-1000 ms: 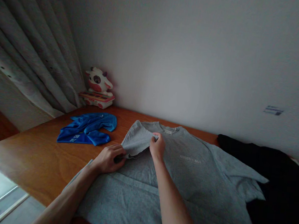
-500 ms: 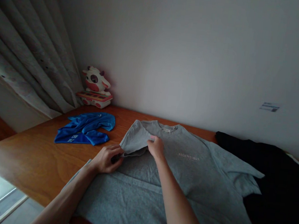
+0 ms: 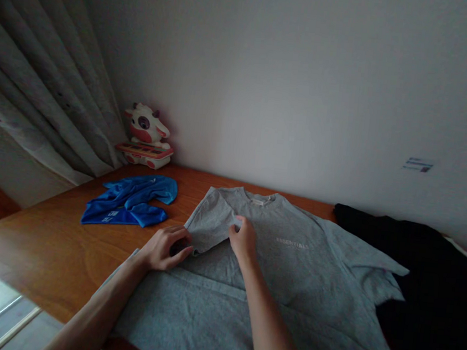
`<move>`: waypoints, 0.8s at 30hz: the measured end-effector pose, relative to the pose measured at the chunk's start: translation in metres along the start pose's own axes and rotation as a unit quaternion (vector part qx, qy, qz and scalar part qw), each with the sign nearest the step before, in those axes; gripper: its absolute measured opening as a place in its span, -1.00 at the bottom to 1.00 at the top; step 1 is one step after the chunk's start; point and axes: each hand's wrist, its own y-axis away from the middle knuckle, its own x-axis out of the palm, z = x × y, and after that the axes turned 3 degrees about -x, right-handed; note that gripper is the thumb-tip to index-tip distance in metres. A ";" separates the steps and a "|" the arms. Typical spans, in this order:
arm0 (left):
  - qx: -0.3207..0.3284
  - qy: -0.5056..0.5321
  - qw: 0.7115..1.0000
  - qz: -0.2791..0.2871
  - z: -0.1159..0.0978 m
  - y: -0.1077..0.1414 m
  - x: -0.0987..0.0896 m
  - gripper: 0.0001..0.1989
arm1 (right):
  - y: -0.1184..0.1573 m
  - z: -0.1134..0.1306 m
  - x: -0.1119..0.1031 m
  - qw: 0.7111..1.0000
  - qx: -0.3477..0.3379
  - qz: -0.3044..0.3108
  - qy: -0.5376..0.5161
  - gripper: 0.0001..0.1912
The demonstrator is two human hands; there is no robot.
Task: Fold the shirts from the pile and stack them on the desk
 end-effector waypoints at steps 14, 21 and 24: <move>-0.118 -0.101 0.987 -0.051 0.036 -0.093 0.029 -0.55 | 0.014 0.006 0.002 0.997 -0.071 0.003 0.034 -0.61; -0.190 -0.198 0.959 0.073 0.055 -0.139 0.074 -0.38 | 0.020 0.020 -0.009 0.989 -0.065 0.040 0.124 -0.48; -0.238 -0.213 0.944 0.085 0.066 -0.137 0.075 -0.35 | 0.021 0.022 -0.009 0.992 -0.047 0.028 0.114 -0.45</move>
